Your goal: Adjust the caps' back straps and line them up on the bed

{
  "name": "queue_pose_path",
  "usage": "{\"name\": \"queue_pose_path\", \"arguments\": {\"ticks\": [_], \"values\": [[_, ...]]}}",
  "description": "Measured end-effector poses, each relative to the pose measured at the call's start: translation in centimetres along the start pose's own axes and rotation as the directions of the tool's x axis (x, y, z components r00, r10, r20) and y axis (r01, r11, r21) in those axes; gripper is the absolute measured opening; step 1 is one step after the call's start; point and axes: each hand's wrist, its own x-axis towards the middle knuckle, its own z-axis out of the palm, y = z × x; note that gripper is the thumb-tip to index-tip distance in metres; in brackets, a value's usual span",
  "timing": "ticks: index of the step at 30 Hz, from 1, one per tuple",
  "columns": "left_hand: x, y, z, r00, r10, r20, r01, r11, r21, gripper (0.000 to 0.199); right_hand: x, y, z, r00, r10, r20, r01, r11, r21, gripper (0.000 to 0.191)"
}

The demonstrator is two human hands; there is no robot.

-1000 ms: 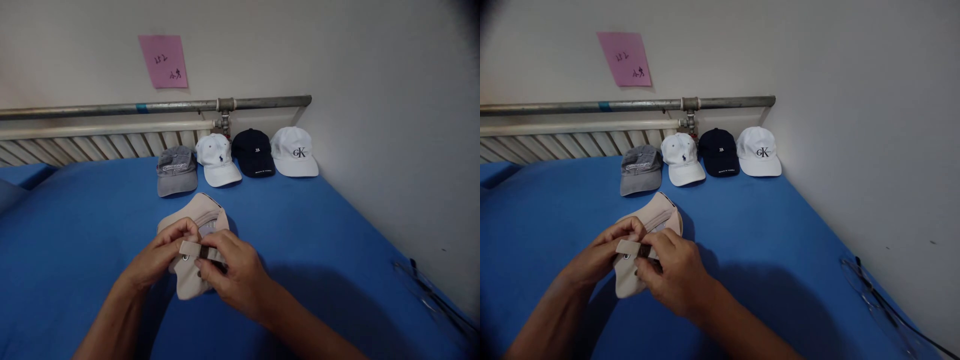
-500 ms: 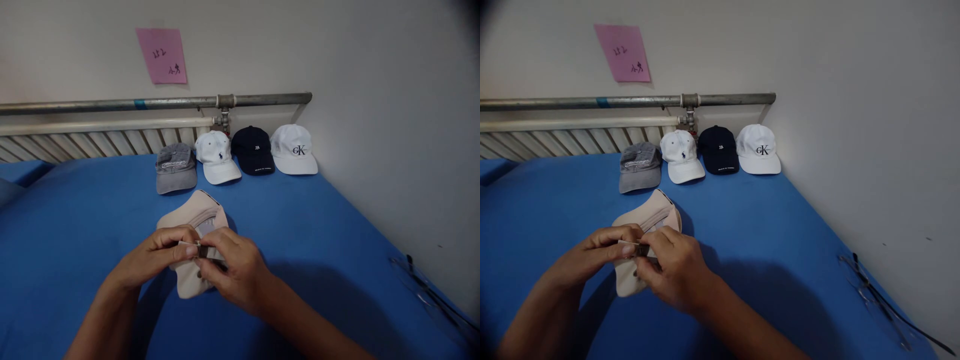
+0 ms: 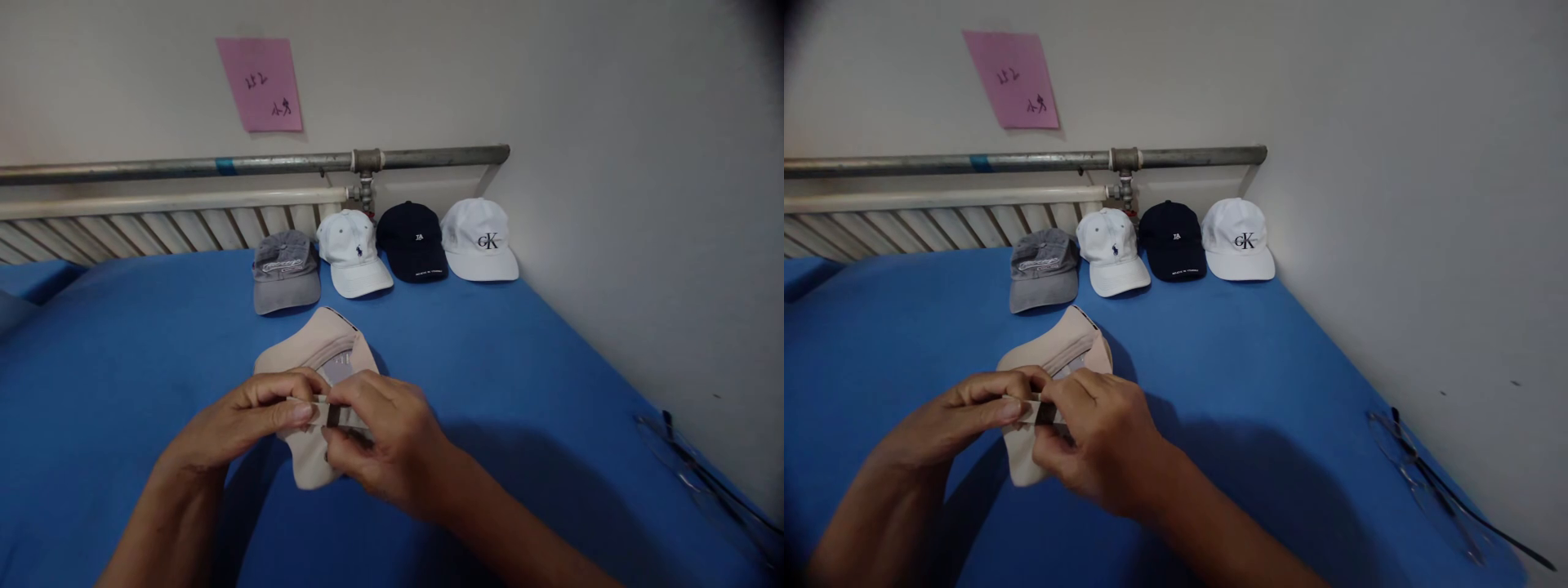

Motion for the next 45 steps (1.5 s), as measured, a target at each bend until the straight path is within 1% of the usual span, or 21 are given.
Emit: {"name": "queue_pose_path", "arguments": {"ticks": [3, 5, 8, 12, 15, 17, 21, 24, 29, 32, 34, 36, 39, 41, 43, 45], "values": [[0.0, 0.2, 0.0, 1.000, -0.001, 0.022, 0.001, 1.000, 0.019, 0.029, -0.1, 0.0, 0.0, 1.000, -0.016, 0.015, 0.016, 0.999, -0.040, 0.013], [-0.1, 0.3, 0.0, 1.000, -0.014, 0.023, 0.013, 1.000, 0.027, 0.028, -0.1, -0.1, -0.1, 0.999, -0.002, 0.041, 0.004, 0.999, -0.054, 0.013], [-0.3, 0.4, -0.1, 0.999, -0.038, -0.003, 0.038, 0.999, 0.032, 0.029, 0.0, -0.1, -0.2, 0.998, 0.020, 0.067, -0.016, 0.998, -0.062, 0.013], [-0.5, 0.2, -0.4, 0.996, -0.064, -0.061, 0.066, 0.998, 0.024, 0.029, 0.0, 0.0, -0.4, 0.997, 0.036, 0.064, -0.032, 0.998, -0.057, 0.011], [-0.6, 0.1, -0.6, 0.992, -0.085, -0.093, 0.087, 0.996, 0.018, 0.032, 0.0, 0.3, -0.5, 0.996, 0.079, 0.048, -0.078, 0.997, -0.014, 0.013], [-0.6, 0.1, -0.6, 0.992, -0.085, -0.093, 0.087, 0.996, 0.018, 0.032, 0.0, 0.4, -0.5, 0.993, 0.112, 0.049, -0.113, 0.993, 0.030, 0.013], [-0.4, 0.2, -0.7, 0.996, -0.074, -0.055, 0.075, 0.997, 0.024, 0.030, 0.0, 0.5, -0.4, 0.985, 0.163, 0.052, -0.168, 0.979, 0.119, 0.013], [-0.3, 0.0, -0.8, 0.997, -0.075, -0.035, 0.075, 0.997, 0.022, 0.029, 0.0, 0.6, -0.3, 0.986, 0.165, 0.036, -0.169, 0.970, 0.177, 0.016], [0.0, -0.6, -0.8, 0.998, -0.018, -0.066, 0.016, 0.999, -0.034, 0.033, -0.1, 0.8, 0.0, 0.991, 0.133, 0.005, -0.131, 0.976, 0.175, 0.018], [0.0, -0.6, -0.8, 0.998, -0.014, -0.055, 0.012, 0.999, -0.038, 0.032, -0.2, 1.0, 0.2, 0.991, 0.132, 0.000, -0.130, 0.977, 0.171, 0.019], [0.0, -0.6, -0.9, 0.998, -0.019, -0.056, 0.017, 0.999, -0.042, 0.032, -0.2, 1.1, 0.2, 0.989, 0.148, 0.001, -0.145, 0.973, 0.178, 0.019], [-0.1, -0.6, -1.0, 0.995, -0.027, -0.096, 0.022, 0.998, -0.052, 0.029, -0.1, 1.2, 0.1, 0.981, 0.195, 0.015, -0.195, 0.961, 0.197, 0.017], [-0.2, -0.6, -1.0, 0.970, -0.081, -0.231, 0.065, 0.995, -0.075, 0.026, 0.0, 1.3, -0.1, 0.957, 0.285, 0.061, -0.291, 0.924, 0.250, 0.015], [-0.1, -0.6, -0.9, 0.946, -0.142, -0.290, 0.126, 0.989, -0.072, 0.033, 0.1, 1.3, -0.2, 0.943, 0.314, 0.107, -0.332, 0.894, 0.301, 0.015], [0.1, -0.5, -0.7, 0.945, -0.178, -0.276, 0.186, 0.983, 0.003, 0.041, 0.2, 1.3, -0.3, 0.936, 0.323, 0.138, -0.351, 0.876, 0.330, 0.016], [0.2, -0.3, -0.5, 0.955, -0.194, -0.223, 0.215, 0.974, 0.074, 0.045, 0.2, 1.4, -0.2, 0.935, 0.320, 0.155, -0.354, 0.877, 0.325, 0.016]]}}
